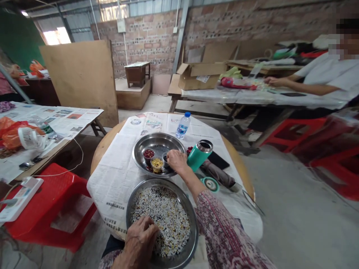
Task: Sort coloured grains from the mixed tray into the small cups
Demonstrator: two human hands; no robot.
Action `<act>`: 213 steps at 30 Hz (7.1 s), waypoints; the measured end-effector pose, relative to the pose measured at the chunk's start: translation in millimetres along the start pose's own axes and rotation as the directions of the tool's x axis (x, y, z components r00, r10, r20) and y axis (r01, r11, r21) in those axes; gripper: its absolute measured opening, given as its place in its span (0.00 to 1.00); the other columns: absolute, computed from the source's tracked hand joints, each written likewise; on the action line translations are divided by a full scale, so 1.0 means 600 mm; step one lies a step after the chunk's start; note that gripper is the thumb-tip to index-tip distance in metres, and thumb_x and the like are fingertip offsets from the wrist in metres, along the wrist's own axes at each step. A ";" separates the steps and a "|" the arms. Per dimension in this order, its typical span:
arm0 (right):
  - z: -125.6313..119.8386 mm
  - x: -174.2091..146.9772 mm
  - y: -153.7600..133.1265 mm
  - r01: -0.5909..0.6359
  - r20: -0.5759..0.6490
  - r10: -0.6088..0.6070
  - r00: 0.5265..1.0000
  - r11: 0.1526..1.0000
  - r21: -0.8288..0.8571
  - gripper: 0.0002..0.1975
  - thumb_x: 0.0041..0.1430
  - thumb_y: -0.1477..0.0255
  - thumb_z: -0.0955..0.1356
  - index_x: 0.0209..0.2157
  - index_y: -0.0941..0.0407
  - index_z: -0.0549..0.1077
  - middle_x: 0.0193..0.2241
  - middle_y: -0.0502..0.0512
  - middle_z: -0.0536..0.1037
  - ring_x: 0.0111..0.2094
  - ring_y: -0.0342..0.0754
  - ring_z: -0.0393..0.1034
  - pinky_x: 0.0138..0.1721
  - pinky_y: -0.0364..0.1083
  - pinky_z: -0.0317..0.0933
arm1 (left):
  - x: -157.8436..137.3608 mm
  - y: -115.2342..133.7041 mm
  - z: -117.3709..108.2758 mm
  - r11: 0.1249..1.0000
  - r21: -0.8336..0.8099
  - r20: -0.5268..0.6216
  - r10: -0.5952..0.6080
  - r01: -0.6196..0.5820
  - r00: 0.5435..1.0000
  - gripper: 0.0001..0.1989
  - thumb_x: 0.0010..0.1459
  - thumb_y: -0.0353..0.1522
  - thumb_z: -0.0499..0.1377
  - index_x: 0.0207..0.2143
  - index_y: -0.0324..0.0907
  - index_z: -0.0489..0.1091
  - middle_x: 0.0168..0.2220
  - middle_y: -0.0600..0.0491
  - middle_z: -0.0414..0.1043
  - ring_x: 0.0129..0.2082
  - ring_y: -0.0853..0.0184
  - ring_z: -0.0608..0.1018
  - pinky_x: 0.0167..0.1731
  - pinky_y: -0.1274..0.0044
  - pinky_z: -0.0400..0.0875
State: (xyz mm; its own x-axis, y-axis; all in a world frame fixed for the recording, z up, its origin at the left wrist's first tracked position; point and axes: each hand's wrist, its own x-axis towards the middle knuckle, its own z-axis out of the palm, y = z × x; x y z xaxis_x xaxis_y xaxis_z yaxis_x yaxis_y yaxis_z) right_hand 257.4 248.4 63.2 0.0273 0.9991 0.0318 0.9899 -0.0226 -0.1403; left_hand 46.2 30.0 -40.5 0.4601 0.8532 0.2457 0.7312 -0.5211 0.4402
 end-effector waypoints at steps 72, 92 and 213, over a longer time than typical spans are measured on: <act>0.165 -0.416 -0.003 0.451 -0.708 -0.095 0.700 0.828 0.334 0.09 0.64 0.77 0.64 0.42 0.55 0.75 0.34 0.54 0.80 0.36 0.47 0.75 0.41 0.48 0.69 | 0.353 -0.099 -0.163 0.983 0.157 -0.189 -0.066 0.096 0.980 0.08 0.63 0.25 0.57 0.42 0.41 0.75 0.38 0.51 0.74 0.39 0.67 0.76 0.44 0.76 0.71; 0.171 -0.420 -0.002 0.412 -0.671 -0.080 0.737 0.840 0.352 0.09 0.64 0.77 0.65 0.42 0.54 0.75 0.34 0.54 0.80 0.36 0.48 0.75 0.42 0.49 0.68 | 0.410 -0.096 -0.154 0.938 0.301 -0.075 -0.158 0.174 0.985 0.08 0.65 0.29 0.54 0.36 0.40 0.73 0.38 0.50 0.73 0.40 0.66 0.76 0.41 0.76 0.69; 0.206 -0.431 -0.005 0.380 -0.740 0.169 0.651 0.771 0.511 0.14 0.62 0.79 0.61 0.44 0.52 0.73 0.41 0.56 0.74 0.46 0.52 0.68 0.50 0.56 0.64 | 0.092 -0.002 -0.121 0.971 0.153 0.438 0.101 -0.185 0.893 0.09 0.63 0.26 0.55 0.38 0.43 0.75 0.42 0.52 0.72 0.47 0.64 0.73 0.48 0.73 0.69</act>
State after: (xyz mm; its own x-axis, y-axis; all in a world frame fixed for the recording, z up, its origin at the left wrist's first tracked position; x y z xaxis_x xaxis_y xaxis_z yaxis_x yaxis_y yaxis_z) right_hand 230.4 -5.6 -67.0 0.2885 0.6209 0.7288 0.7018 0.3807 -0.6021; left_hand 33.9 79.2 35.3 0.7056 0.6994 -0.1138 0.7017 -0.6673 0.2497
